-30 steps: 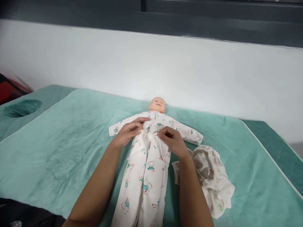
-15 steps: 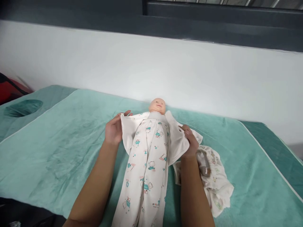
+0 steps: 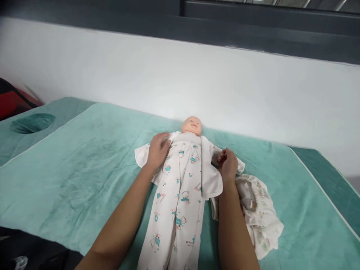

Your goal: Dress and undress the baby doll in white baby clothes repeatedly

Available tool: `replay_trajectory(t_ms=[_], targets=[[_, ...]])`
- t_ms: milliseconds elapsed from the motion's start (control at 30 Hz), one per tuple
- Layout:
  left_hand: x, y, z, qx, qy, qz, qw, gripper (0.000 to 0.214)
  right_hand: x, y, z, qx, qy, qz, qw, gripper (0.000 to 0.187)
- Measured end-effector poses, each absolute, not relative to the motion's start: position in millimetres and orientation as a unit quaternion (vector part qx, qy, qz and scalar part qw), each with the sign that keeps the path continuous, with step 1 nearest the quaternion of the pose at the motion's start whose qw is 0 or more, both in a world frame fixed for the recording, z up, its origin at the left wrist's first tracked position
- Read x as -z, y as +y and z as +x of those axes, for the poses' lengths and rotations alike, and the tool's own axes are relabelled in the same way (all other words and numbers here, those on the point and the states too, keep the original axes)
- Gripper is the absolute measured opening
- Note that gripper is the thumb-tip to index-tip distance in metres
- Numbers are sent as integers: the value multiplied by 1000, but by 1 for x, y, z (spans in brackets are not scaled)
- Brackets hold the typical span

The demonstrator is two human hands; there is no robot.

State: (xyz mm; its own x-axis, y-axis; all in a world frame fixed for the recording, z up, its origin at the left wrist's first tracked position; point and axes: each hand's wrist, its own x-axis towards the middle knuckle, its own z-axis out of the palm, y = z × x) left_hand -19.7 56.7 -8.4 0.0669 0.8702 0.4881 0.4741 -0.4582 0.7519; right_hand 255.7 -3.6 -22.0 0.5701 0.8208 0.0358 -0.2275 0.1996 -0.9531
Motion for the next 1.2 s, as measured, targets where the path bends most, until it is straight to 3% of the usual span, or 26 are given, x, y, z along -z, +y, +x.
replay_trajectory(t_ms=[100, 167, 233, 333, 467, 600, 733, 967, 1067, 1200], targets=[[16, 61, -10, -398, 484, 770, 120, 32, 34, -6, 249, -264, -296, -594, 700, 28], [18, 63, -9, -371, 506, 773, 90, 36, 40, -15, 243, -213, -339, -650, 645, 20], [17, 64, -11, -339, 531, 774, 62, 38, 44, -28, 237, -152, -435, -693, 554, 18], [13, 67, -22, -261, 557, 788, 18, 39, 49, -48, 234, -28, -583, -710, 395, 28], [10, 72, -50, -184, 570, 801, 0, 39, 54, -77, 252, 73, -650, -715, 247, 35], [15, 76, -76, -205, 565, 798, 34, 40, 63, -110, 295, 90, -680, -702, 191, 33], [21, 79, -83, -238, 555, 794, 68, 40, 53, -130, 317, 86, -684, -694, 208, 31], [19, 83, -83, -247, 554, 788, 108, 40, -20, -46, 208, 49, -762, -583, 277, 29], [19, 83, -84, -244, 557, 786, 106, 40, -44, 12, 139, 32, -803, -560, 203, 29], [19, 83, -85, -229, 566, 784, 108, 40, -55, 72, 81, 21, -842, -536, -51, 28]])
